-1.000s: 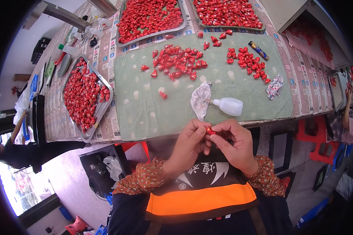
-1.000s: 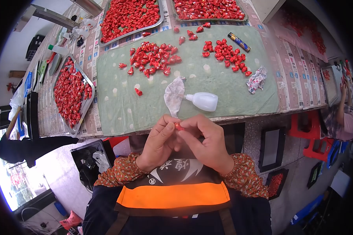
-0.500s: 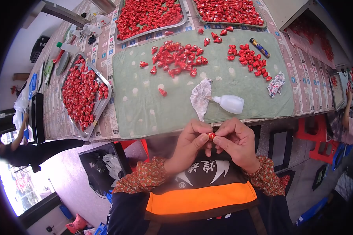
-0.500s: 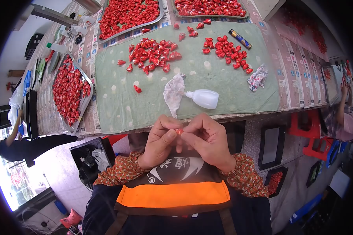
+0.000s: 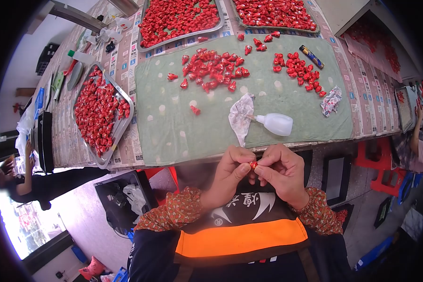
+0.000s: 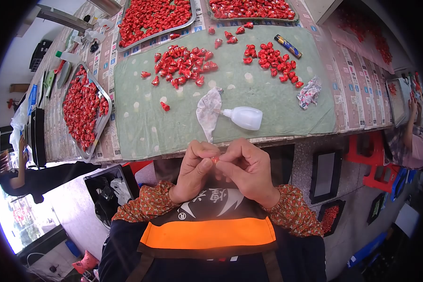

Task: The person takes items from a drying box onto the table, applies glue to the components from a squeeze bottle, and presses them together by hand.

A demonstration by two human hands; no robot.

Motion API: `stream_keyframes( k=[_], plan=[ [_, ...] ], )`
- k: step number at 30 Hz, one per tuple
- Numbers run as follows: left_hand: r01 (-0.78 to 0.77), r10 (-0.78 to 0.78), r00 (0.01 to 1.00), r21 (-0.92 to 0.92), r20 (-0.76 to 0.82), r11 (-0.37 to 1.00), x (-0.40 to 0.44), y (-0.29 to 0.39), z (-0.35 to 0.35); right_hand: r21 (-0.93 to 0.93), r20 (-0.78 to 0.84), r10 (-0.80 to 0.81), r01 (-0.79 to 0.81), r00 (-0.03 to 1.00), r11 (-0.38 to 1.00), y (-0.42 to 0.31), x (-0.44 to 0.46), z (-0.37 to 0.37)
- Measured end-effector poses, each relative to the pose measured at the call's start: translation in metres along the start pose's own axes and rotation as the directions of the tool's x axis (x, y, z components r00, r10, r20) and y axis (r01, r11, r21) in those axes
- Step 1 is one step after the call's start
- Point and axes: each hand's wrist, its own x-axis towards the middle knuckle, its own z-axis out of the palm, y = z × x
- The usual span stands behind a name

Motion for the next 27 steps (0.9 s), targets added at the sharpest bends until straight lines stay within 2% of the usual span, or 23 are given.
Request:
stream_keyframes(
  k=[27],
  plan=[
    [-0.004, 0.003, 1.0, 0.037, 0.019, 0.999, 0.0, -0.002, 0.0007, 0.011, -0.021, 0.025, -0.025, 0.999, 1.0, 0.0004, -0.0016, 0.0018]
  ],
)
